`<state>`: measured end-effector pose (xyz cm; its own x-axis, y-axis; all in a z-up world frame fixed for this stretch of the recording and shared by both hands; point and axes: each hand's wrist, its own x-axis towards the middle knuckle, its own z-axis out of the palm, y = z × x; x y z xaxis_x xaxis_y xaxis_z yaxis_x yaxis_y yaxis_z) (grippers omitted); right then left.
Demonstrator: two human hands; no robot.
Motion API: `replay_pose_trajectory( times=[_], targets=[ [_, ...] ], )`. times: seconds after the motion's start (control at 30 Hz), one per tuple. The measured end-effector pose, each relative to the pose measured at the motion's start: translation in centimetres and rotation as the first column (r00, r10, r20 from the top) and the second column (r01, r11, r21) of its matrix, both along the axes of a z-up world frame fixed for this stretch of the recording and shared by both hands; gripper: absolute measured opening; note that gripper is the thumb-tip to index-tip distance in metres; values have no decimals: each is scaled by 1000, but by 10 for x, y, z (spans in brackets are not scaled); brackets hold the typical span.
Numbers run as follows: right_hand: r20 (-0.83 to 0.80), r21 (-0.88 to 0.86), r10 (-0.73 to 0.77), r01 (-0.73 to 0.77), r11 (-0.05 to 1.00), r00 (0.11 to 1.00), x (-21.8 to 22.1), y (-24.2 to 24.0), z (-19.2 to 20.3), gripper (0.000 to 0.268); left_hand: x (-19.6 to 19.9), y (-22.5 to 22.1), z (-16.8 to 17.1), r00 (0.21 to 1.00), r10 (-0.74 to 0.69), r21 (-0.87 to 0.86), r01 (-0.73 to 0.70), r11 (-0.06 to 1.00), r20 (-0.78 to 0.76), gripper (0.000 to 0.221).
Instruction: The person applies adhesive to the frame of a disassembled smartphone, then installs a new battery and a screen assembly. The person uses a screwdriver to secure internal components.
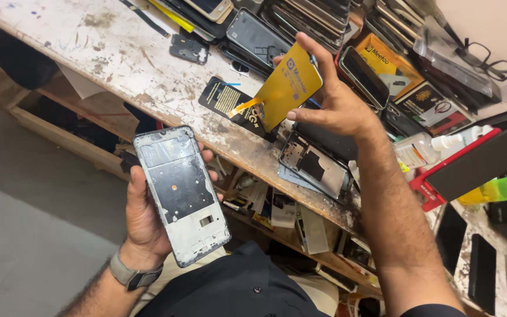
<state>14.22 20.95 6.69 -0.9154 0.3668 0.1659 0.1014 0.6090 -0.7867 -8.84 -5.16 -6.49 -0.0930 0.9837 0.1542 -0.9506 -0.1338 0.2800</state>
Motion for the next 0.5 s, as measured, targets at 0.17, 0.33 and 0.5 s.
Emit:
replay_pose_trajectory(
  times=[0.17, 0.33, 0.5],
  targets=[
    [-178, -16, -2, -1, 1000, 984, -7, -5, -4, 120, 1, 0, 7, 999, 4, 17, -3, 1000, -40, 102],
    [-473, -78, -193, 177, 981, 860, 22, -36, -1, 92, 1, 4, 7, 1000, -14, 43, 15, 999, -18, 101],
    [-673, -178, -255, 183, 967, 694, 79, -71, 6, 62, 6, 13, 8, 997, -75, 102, 73, 992, 15, 97]
  ],
)
